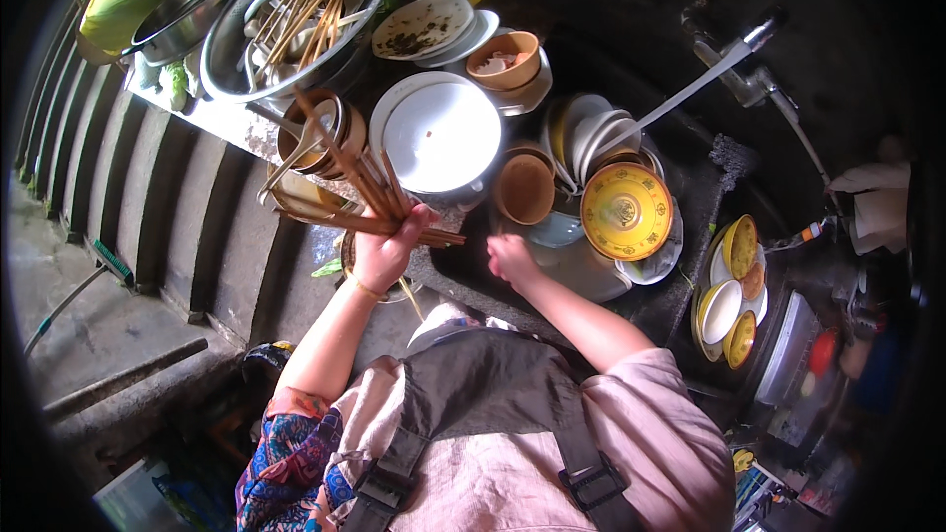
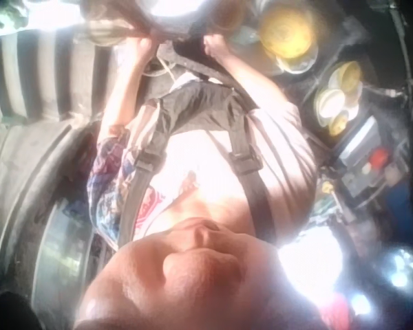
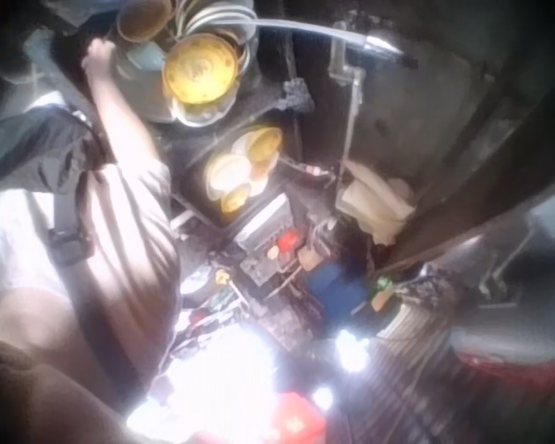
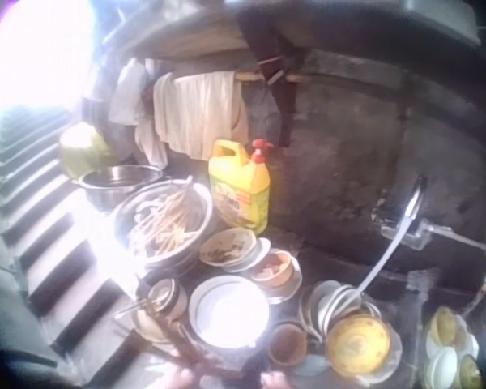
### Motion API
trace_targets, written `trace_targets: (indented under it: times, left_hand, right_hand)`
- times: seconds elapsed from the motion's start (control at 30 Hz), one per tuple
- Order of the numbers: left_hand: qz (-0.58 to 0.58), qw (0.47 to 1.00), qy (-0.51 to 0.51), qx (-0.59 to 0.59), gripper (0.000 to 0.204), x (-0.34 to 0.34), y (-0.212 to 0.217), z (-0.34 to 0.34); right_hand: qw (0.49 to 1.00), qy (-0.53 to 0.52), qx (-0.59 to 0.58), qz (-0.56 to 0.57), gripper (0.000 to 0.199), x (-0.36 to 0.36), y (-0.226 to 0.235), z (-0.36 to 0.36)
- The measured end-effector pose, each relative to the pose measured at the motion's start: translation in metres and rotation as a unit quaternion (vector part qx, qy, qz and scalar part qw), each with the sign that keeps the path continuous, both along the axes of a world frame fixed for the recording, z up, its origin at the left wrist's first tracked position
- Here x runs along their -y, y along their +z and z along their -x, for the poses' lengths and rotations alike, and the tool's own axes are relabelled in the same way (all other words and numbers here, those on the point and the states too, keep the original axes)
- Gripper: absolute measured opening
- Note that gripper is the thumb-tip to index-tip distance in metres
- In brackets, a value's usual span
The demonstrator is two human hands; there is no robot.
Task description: The person washes a large pile of bowls, plates, and chopsticks in a double-basin sink using a cloth and running water. They scrub each item individually, rinse it under the tap, and place the cleaned items into the adjacent basin.
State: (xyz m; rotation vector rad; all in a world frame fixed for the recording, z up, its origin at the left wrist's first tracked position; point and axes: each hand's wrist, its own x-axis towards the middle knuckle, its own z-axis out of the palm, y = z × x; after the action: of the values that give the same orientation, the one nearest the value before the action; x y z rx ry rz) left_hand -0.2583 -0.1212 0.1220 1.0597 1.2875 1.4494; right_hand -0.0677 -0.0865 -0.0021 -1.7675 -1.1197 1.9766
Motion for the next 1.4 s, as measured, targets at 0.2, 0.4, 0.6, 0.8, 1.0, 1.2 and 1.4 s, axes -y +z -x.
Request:
trace_targets:
  times: [0.2,0.4,0.6,0.8,1.0,1.2,1.4]
  left_hand:
    - [0.087,0.995,-0.041,0.029,0.016,-0.035,0.004,-0.051]
    - [0.089,0.986,-0.047,0.129,0.018,-0.060,-0.010,-0.116]
    - [0.143,0.969,-0.079,0.184,0.016,-0.068,0.011,-0.181]
    - [0.094,0.981,-0.133,0.108,0.022,-0.086,0.038,-0.201]
    - [0.109,0.938,-0.218,0.248,0.029,-0.095,0.028,-0.217]
    - [0.112,0.960,-0.147,0.212,0.014,-0.109,0.029,-0.192]
    - [0.107,0.931,-0.299,0.182,0.024,-0.127,0.037,-0.187]
  right_hand:
    - [0.986,0.163,0.018,0.037,0.024,0.005,0.087,-0.140]
    - [0.993,0.105,0.029,-0.045,0.026,0.022,0.178,-0.223]
    - [0.982,0.000,-0.048,-0.182,0.025,0.038,0.183,-0.238]
    - [0.973,-0.020,-0.046,-0.227,0.024,0.029,0.190,-0.245]
    - [0.944,0.086,-0.015,-0.319,0.029,0.023,0.146,-0.231]
    - [0.961,0.056,0.055,-0.265,0.032,-0.008,0.174,-0.225]
    - [0.907,0.059,0.106,-0.403,0.037,-0.082,0.206,-0.223]
